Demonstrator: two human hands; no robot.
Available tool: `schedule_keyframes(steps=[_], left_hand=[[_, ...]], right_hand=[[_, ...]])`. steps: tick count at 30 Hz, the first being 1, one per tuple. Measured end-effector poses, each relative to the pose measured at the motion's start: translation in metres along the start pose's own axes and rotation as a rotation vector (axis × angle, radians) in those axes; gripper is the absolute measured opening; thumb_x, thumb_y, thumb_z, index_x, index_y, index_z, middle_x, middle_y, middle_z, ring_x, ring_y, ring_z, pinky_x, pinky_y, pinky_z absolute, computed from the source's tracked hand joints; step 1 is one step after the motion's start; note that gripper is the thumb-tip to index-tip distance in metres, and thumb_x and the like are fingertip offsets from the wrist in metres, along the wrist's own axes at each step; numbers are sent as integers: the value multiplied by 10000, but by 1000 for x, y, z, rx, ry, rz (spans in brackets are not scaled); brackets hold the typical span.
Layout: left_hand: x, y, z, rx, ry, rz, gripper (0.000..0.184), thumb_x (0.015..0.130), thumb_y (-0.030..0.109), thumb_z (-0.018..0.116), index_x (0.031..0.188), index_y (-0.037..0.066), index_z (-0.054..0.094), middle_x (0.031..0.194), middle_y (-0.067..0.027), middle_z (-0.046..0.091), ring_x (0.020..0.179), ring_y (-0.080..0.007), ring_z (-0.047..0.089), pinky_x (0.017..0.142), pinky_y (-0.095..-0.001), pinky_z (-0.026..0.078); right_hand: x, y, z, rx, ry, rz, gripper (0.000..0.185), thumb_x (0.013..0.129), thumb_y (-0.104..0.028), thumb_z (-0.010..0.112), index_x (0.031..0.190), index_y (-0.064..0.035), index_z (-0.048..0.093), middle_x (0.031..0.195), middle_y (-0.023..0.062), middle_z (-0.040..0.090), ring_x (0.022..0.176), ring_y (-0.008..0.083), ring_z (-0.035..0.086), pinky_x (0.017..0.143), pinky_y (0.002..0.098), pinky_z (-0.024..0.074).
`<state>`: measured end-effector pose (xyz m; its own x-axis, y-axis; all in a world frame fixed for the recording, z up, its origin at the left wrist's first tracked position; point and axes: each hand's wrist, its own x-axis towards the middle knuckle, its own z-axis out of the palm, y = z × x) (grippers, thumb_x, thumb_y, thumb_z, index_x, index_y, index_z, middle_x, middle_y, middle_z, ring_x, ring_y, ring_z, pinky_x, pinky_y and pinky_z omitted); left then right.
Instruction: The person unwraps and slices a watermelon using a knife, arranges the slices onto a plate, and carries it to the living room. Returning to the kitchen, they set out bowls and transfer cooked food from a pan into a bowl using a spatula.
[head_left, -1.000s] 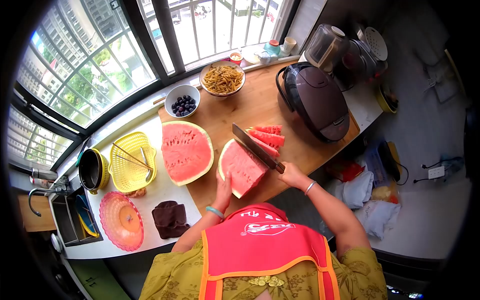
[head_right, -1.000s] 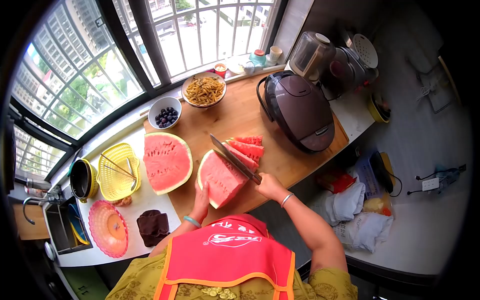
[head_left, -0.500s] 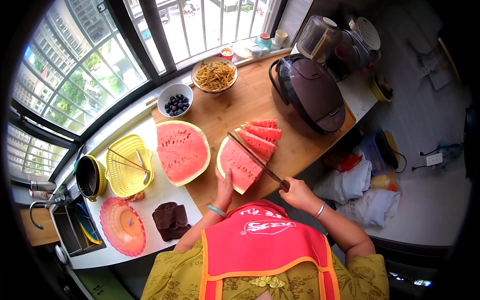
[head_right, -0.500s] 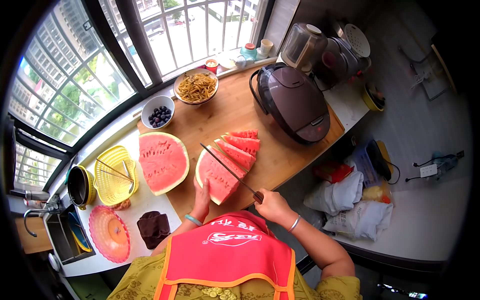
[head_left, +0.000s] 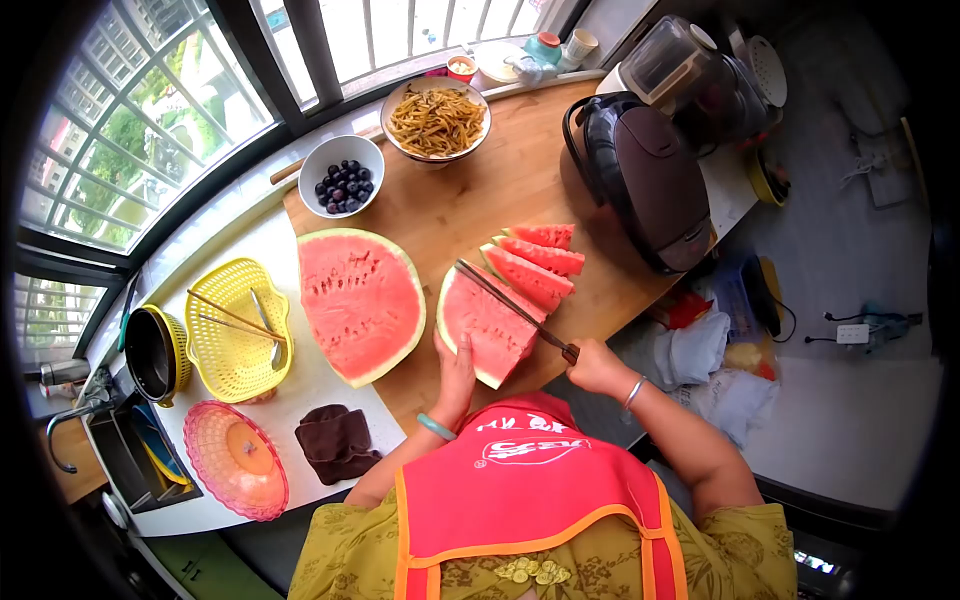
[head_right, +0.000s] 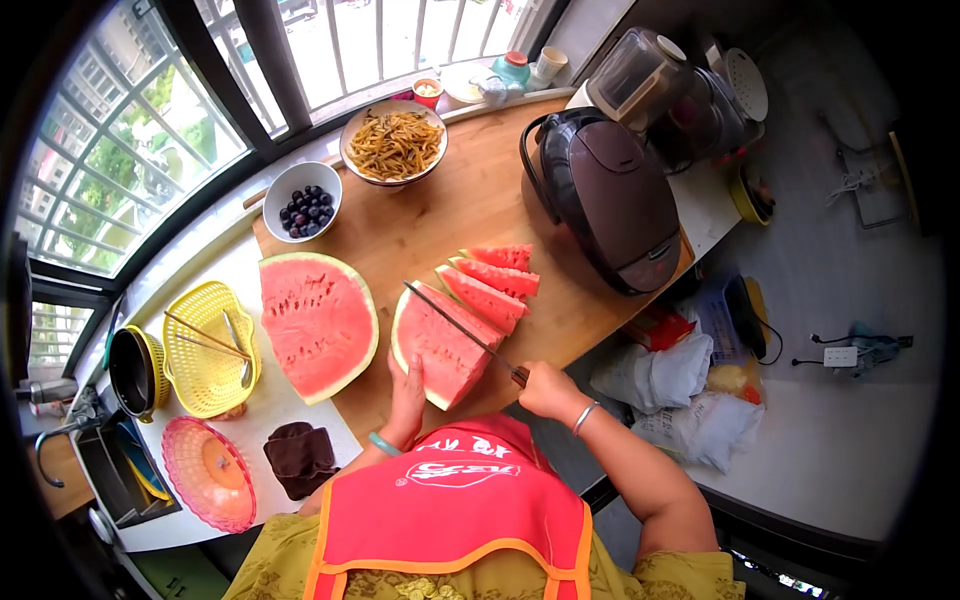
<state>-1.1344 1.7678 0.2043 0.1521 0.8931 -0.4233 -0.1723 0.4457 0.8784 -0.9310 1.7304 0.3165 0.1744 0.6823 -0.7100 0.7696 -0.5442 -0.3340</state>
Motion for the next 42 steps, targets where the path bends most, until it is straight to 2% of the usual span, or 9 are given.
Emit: schedule_keyframes(steps=[7, 9, 10, 21, 25, 33, 36, 40, 42], left_hand=[[-3, -3, 7, 61, -26, 69, 654, 924, 310, 428, 1353, -28, 68, 1313, -207, 292, 1198, -254, 323, 1003, -318, 261], [-5, -7, 7, 102, -38, 106, 659, 923, 312, 430, 1355, -22, 62, 1315, -208, 285, 1203, -258, 316, 1004, -321, 259], [-5, -9, 6, 108, -37, 110, 649, 924, 305, 429, 1355, -17, 66, 1314, -207, 286, 1202, -259, 317, 1003, -323, 260], [-5, -10, -5, 33, -138, 187, 522, 940, 289, 388, 1327, 21, 164, 1256, -169, 378, 1151, -222, 378, 977, -323, 299], [-5, -34, 4, -18, 81, 38, 497, 932, 303, 398, 1282, -12, 238, 1235, -181, 397, 1119, -240, 405, 954, -328, 320], [-5, -34, 24, 202, 151, 238, 462, 939, 290, 391, 1247, -31, 266, 1185, -193, 417, 1092, -259, 416, 925, -348, 330], [-4, -37, 23, 81, 147, 236, 451, 942, 285, 383, 1245, -29, 268, 1189, -186, 413, 1099, -253, 407, 933, -344, 320], [-7, -38, 22, 117, 138, 222, 452, 947, 299, 363, 1248, -22, 260, 1195, -180, 409, 1103, -244, 399, 945, -337, 310], [-5, -39, 22, 109, 171, 198, 455, 949, 310, 352, 1248, -20, 259, 1198, -176, 408, 1103, -240, 399, 947, -336, 308]], right_hand=[[44, 15, 24, 37, 154, -229, 83, 651, -39, 486, 700, 22, 513, 596, 214, 544, 565, 335, 570, 537, 407, 451], [39, 6, 10, 186, -80, 32, 92, 651, -22, 463, 722, 11, 511, 552, 170, 537, 455, 273, 554, 435, 381, 437], [41, 11, 16, 178, -68, 5, 95, 662, -19, 451, 741, -5, 501, 531, 130, 521, 381, 217, 517, 364, 347, 408], [35, 16, 29, 97, 85, -223, 153, 693, -52, 450, 791, 28, 534, 540, 167, 534, 380, 243, 518, 365, 345, 415], [17, 11, 25, 73, -2, -185, 168, 683, -45, 450, 804, 30, 540, 530, 165, 536, 380, 239, 522, 356, 342, 413], [28, 23, 14, 120, 4, -217, 205, 664, -62, 437, 757, 77, 555, 584, 250, 560, 448, 331, 561, 425, 379, 461], [29, 22, 14, 118, 0, -203, 124, 670, -40, 443, 740, 26, 521, 511, 148, 516, 372, 229, 512, 352, 343, 407], [19, 23, 2, 105, -139, -88, 115, 674, -40, 446, 746, 19, 515, 541, 155, 526, 378, 228, 510, 354, 344, 410], [34, 37, 24, 115, 59, -246, 194, 670, -51, 434, 779, 57, 552, 595, 221, 566, 416, 294, 550, 399, 377, 440]])
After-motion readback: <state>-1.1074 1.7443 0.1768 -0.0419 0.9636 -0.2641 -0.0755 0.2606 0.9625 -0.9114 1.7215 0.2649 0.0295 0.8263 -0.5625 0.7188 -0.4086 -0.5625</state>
